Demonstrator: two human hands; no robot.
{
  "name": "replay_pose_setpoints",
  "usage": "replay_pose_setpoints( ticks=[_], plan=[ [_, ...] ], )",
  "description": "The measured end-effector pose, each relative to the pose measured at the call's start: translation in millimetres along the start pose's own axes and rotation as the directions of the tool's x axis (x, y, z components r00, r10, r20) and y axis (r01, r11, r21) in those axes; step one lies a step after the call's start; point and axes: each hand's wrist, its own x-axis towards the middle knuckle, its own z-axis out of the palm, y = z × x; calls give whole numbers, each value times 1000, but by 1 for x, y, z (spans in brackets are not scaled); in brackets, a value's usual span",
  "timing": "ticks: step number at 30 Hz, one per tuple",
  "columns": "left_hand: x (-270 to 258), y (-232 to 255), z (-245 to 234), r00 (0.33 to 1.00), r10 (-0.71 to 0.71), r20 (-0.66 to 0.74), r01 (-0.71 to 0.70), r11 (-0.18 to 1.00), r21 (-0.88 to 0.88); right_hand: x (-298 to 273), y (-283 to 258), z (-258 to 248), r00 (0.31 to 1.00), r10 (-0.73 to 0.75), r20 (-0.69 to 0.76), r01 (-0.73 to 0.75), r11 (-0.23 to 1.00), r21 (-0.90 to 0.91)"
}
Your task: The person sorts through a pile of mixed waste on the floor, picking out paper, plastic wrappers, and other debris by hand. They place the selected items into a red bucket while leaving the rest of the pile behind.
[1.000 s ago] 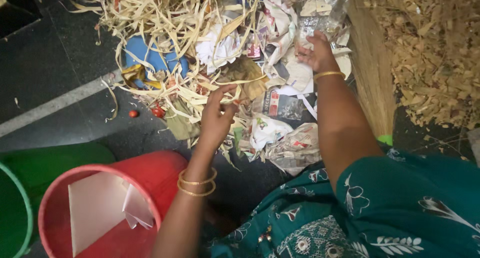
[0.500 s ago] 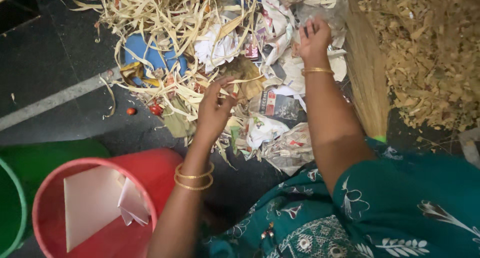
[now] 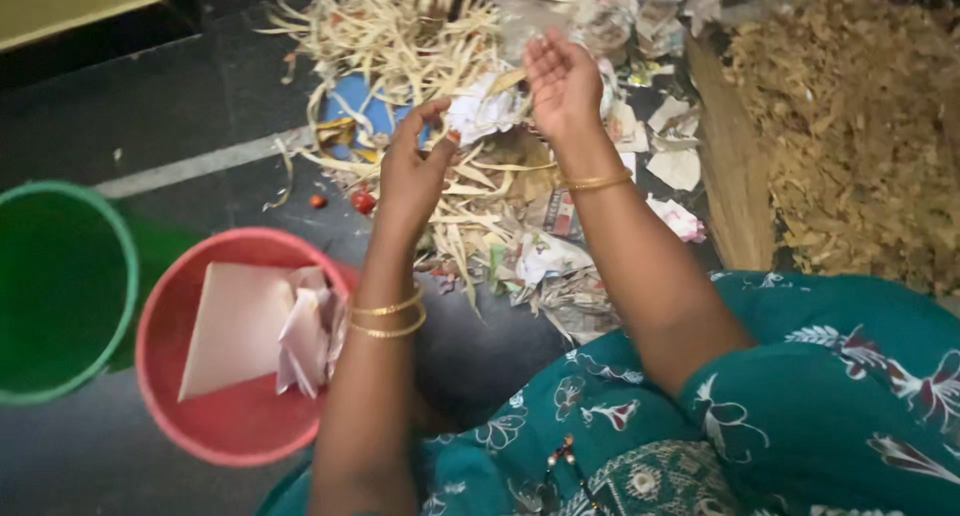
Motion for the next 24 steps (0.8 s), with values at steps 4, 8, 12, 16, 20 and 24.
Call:
replay_pose_setpoints(
  ticks=[4, 8, 12, 16, 20, 24],
  plan=[
    [-10, -13, -26, 955, -292, -52, 290, 956, -47, -68, 30, 46, 979, 194, 70, -188, 979, -84],
    [-11, -44, -30, 981, 122, -154, -96, 981, 168, -129, 66, 61, 928, 360, 99, -332, 916, -225],
    [-25, -30, -32, 983, 3, -183, 63, 933, 354, -182, 77, 66, 917, 390, 86, -323, 851, -414],
    [-41, 12, -50, 967, -40, -250, 140, 909, 393, -219, 63, 76, 913, 390, 119, -255, 775, -579],
    [-47, 43, -59, 976, -69, -209, 136, 936, 324, -247, 36, 94, 864, 482, 142, -187, 571, -799],
    [-52, 56, -50, 986, -44, -163, 96, 940, 328, -278, -3, 112, 793, 586, 169, -48, 335, -941]
  ],
)
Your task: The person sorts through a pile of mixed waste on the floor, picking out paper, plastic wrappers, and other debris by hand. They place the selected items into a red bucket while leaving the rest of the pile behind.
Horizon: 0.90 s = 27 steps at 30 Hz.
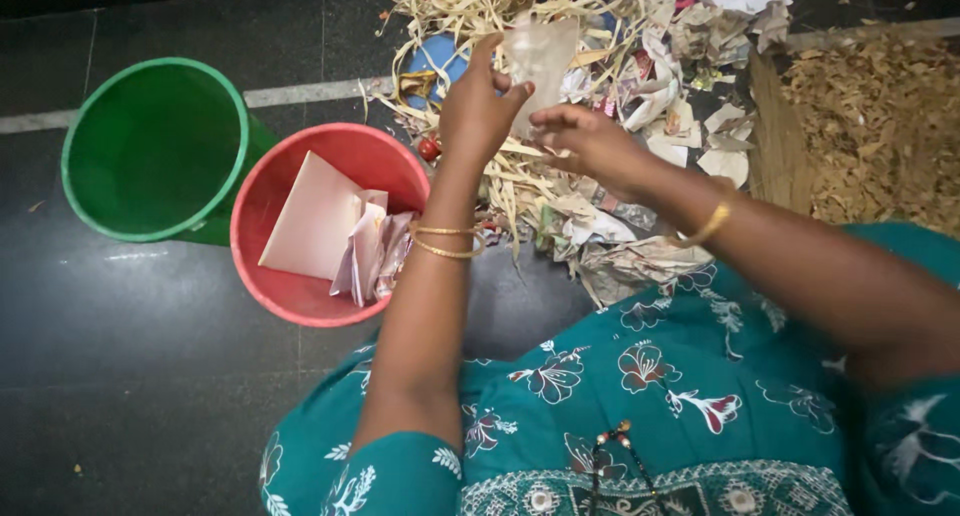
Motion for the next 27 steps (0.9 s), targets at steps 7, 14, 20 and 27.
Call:
replay_pose_setpoints(
  ticks=[7, 14, 20, 27],
  plan=[
    [1, 1, -39, 984, 113, -138, -106, 993, 60, -43, -20, -19, 992, 123, 4, -108, 889, -444],
    [-5, -56, -156, 905, 102, -414, 69, 924, 376, -25, -18, -37, 982, 63, 180, 70, 759, -648],
    [-44, -94, -236, 944, -11, -329, 157, 893, 421, -24, -22, -12, 970, 176, 167, 4, 677, -736],
    [-55, -110, -223, 756, -644, 116, 617, 761, 201, -25, -22, 3, 955, 230, 187, 5, 617, -787]
  ],
)
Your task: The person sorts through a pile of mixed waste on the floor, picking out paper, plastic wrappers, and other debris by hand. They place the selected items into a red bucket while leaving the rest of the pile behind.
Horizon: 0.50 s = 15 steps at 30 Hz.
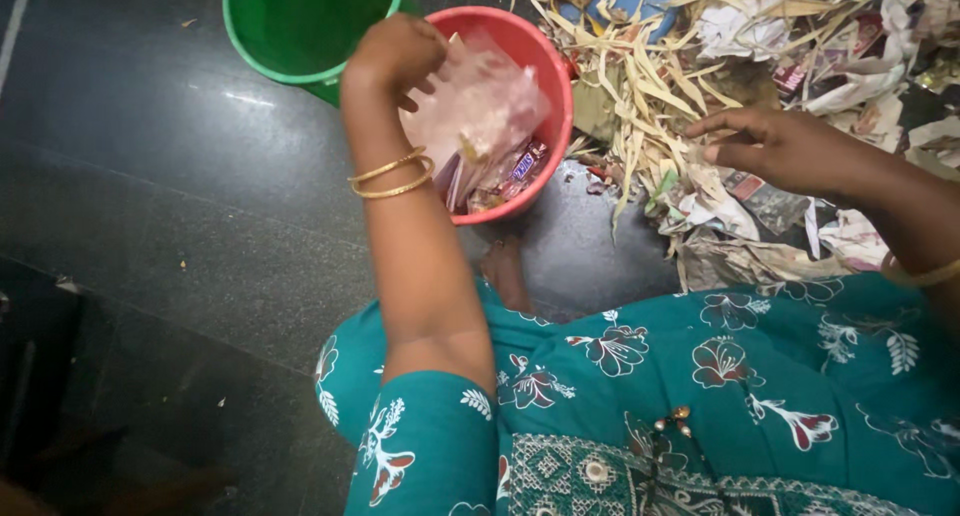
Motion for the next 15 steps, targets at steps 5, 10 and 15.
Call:
replay_pose_setpoints(
  ticks=[5, 10, 15],
  plan=[
    [-1, 13, 7, 996, 27, -90, -20, 996, 84, 2, 3, -3, 1000, -19, -11, 19, 999, 40],
    [-5, 29, 10, 984, 128, -125, -119, 990, 81, -13, -2, -10, 997, 49, -55, -50, 999, -20],
    [0, 49, 29, 979, 177, -99, -159, 973, 167, -17, 12, -18, 993, 1, -117, -16, 992, -127]
  ],
)
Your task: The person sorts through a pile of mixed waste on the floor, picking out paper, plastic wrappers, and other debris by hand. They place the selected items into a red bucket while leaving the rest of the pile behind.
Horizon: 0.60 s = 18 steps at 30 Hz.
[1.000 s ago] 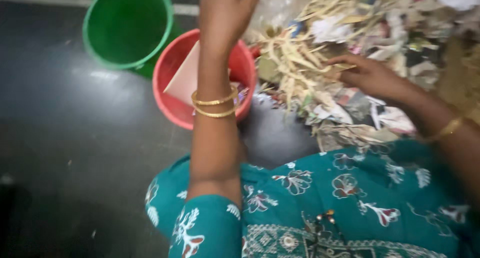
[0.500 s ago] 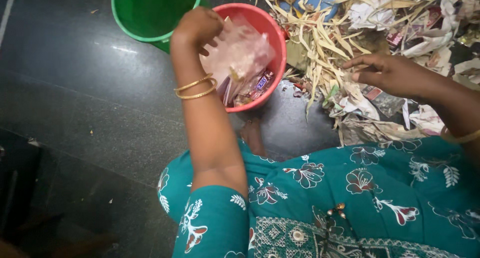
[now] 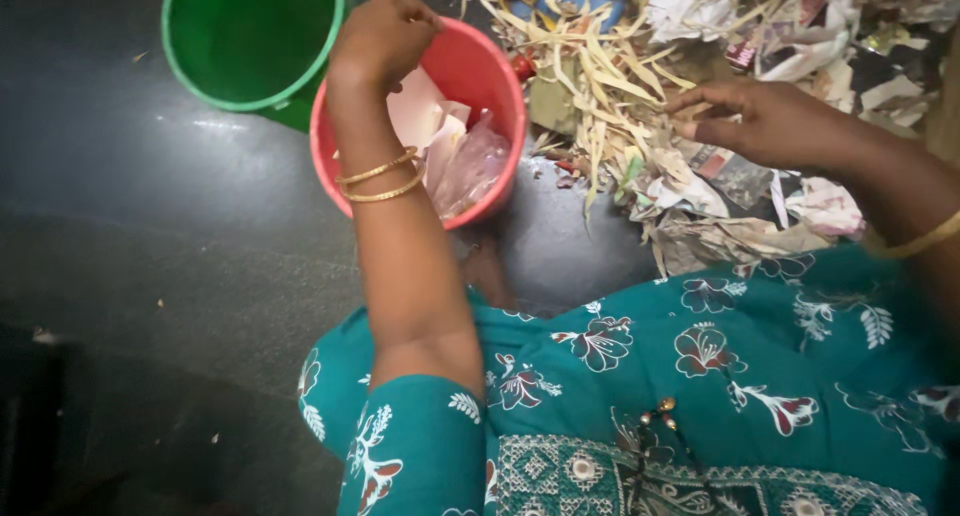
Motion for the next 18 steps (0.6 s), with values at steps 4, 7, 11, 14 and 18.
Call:
replay_pose_setpoints(
  ticks=[4, 7, 11, 14, 18],
  plan=[
    [27, 13, 40, 854, 513, -84, -501, 856, 130, 7, 32, -12, 972, -192, -135, 152, 953, -261],
    [40, 34, 79, 810, 585, 25, -585, 808, 70, 7, 48, -23, 967, -146, -209, 98, 970, -224],
    [40, 72, 127, 765, 632, 121, -643, 760, 93, -4, 60, -37, 920, -241, -307, 171, 956, -238],
    [36, 93, 147, 721, 670, 177, -685, 728, 35, -7, 71, -44, 947, -106, -303, 47, 980, -195],
    [30, 116, 162, 690, 698, 194, -706, 708, -35, -12, 97, -50, 927, -111, -358, 16, 966, -258]
  ],
)
